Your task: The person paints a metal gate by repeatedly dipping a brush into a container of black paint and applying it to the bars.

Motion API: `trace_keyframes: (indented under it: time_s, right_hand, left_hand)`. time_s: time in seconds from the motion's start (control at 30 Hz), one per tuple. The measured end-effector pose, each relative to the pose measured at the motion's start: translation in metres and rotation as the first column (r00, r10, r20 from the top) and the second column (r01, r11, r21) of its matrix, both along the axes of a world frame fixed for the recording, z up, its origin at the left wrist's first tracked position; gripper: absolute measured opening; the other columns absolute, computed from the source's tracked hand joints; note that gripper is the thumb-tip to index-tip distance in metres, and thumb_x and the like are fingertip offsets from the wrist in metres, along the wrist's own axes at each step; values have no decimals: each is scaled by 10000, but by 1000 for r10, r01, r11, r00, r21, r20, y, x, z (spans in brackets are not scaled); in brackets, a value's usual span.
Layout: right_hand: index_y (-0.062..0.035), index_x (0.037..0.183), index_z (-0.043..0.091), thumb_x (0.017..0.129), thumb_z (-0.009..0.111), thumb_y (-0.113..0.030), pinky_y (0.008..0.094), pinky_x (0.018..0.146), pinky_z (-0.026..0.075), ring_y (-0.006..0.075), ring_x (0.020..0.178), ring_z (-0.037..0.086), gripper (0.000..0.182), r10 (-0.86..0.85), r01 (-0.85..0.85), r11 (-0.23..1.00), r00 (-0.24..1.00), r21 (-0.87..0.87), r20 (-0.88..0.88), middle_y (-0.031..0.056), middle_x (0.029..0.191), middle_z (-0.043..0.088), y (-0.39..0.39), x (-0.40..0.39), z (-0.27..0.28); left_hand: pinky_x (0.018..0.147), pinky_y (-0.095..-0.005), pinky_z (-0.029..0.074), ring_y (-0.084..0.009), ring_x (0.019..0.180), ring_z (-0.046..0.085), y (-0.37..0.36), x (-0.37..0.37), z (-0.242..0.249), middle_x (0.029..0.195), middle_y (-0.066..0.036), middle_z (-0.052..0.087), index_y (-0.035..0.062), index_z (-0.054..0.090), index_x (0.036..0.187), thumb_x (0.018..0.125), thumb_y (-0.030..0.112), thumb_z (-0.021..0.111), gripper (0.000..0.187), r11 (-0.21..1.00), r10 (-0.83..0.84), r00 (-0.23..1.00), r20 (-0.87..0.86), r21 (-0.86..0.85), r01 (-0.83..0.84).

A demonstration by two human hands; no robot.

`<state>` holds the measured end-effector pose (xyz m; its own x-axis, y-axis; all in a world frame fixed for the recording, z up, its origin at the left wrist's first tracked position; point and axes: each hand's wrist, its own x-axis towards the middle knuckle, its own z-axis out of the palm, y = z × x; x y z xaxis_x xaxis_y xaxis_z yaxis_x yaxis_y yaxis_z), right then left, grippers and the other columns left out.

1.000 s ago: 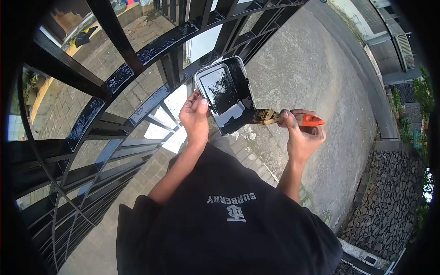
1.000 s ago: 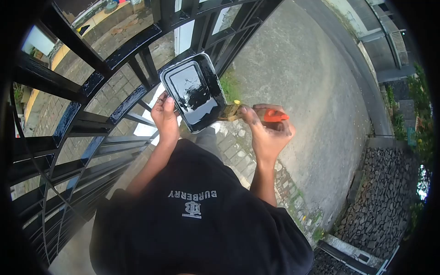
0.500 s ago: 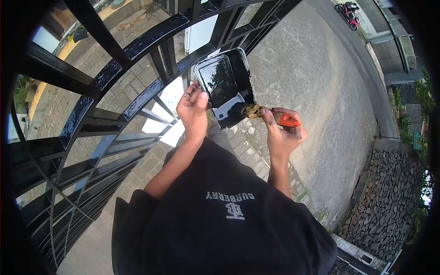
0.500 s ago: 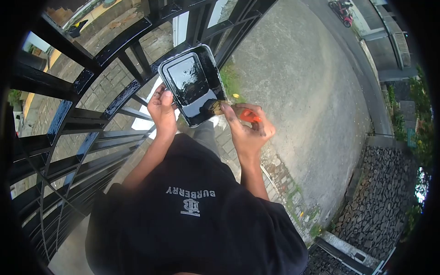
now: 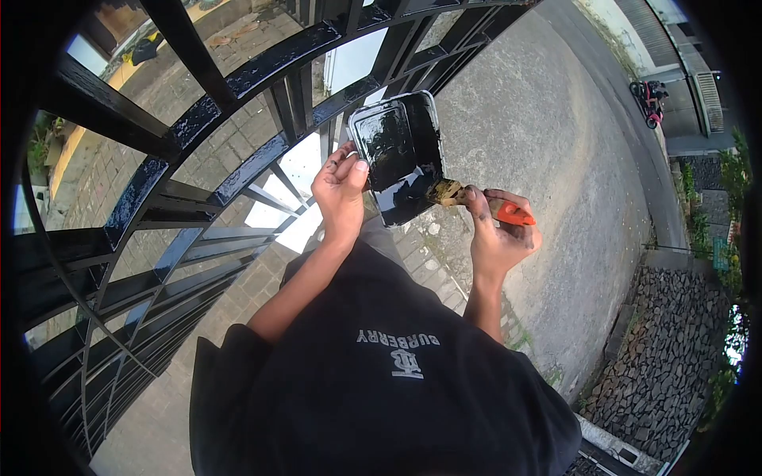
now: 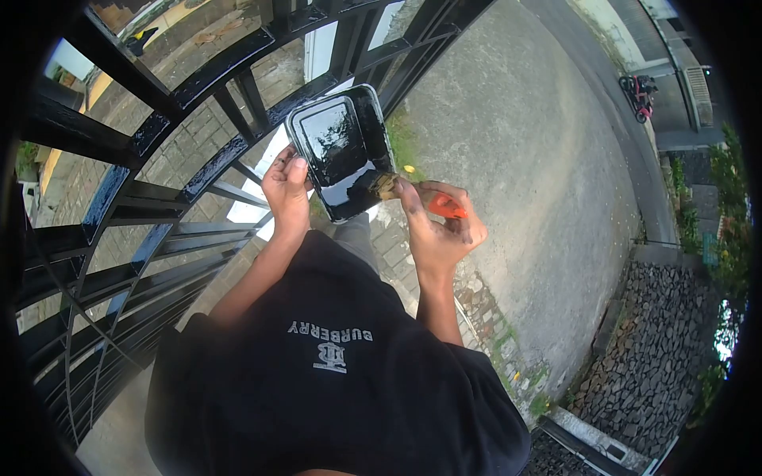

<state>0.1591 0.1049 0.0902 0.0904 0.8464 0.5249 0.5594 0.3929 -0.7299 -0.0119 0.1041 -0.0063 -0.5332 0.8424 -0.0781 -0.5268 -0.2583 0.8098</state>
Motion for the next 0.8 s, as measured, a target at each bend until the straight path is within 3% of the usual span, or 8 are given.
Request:
trace_keyframes:
  time_s: [0.23,0.3,0.33,0.47,0.57,0.7,0.77,0.8]
  right_hand:
    - [84,855,604,759,745,6,282,653,557,178,677,668,187,49,-44,998,994,48,-101,153,753,668,-3,-3,18]
    - [66,853,605,718,767,18,259,648,546,183,715,683,216,93,-59,979,980,193,-176,140,718,671,-2,-7,24]
    - [73,878,582,719,751,47,303,683,567,239,739,695,233,111,-69,976,974,208,-200,172,751,670,-5,-9,29]
    - [59,875,593,715,753,49,298,681,564,253,736,699,226,245,-162,912,951,377,-186,185,779,674,5,-8,14]
    - [23,834,617,694,779,4,246,642,539,210,718,701,215,212,-230,950,972,211,106,143,750,688,16,-20,-1]
    - [15,838,623,692,784,-19,232,620,530,183,701,698,220,236,-266,947,957,178,170,120,745,693,20,-26,6]
    - [76,852,601,741,724,64,277,687,551,199,726,688,166,276,-267,916,961,298,14,162,766,681,15,-24,12]
    - [71,834,620,735,744,34,253,675,538,176,718,686,163,256,-226,922,965,313,-57,144,759,686,14,-21,10]
  left_hand:
    - [675,-181,458,-51,761,555,-2,-2,-9,911,-60,651,-143,474,1184,838,221,694,548,997,-32,998,59,-70,36]
    - [686,-183,460,-53,765,556,-1,-2,-16,918,-64,652,-140,482,1179,841,208,692,529,994,-47,997,58,-99,52]
    - [700,-184,459,-54,770,557,0,-1,-18,920,-67,653,-138,491,1174,840,203,694,519,992,-38,999,33,-121,41]
    - [745,-188,450,-60,789,557,-2,-1,-13,912,-70,652,-135,515,1155,835,200,699,499,989,-60,997,52,-133,66]
    - [769,-194,448,-63,804,558,-2,-1,-8,908,-74,655,-141,523,1144,833,203,700,496,995,-56,998,33,-75,59]
    - [778,-198,451,-67,813,560,1,0,-19,917,-77,657,-142,530,1135,833,203,699,489,996,-78,996,32,-49,79]
    - [780,-198,452,-67,817,561,1,0,-19,924,-78,659,-141,531,1131,833,193,693,476,995,-71,996,50,-69,74]
    - [778,-199,452,-66,813,561,0,-1,-19,924,-78,659,-137,529,1138,833,180,687,468,993,-76,996,46,-84,80]
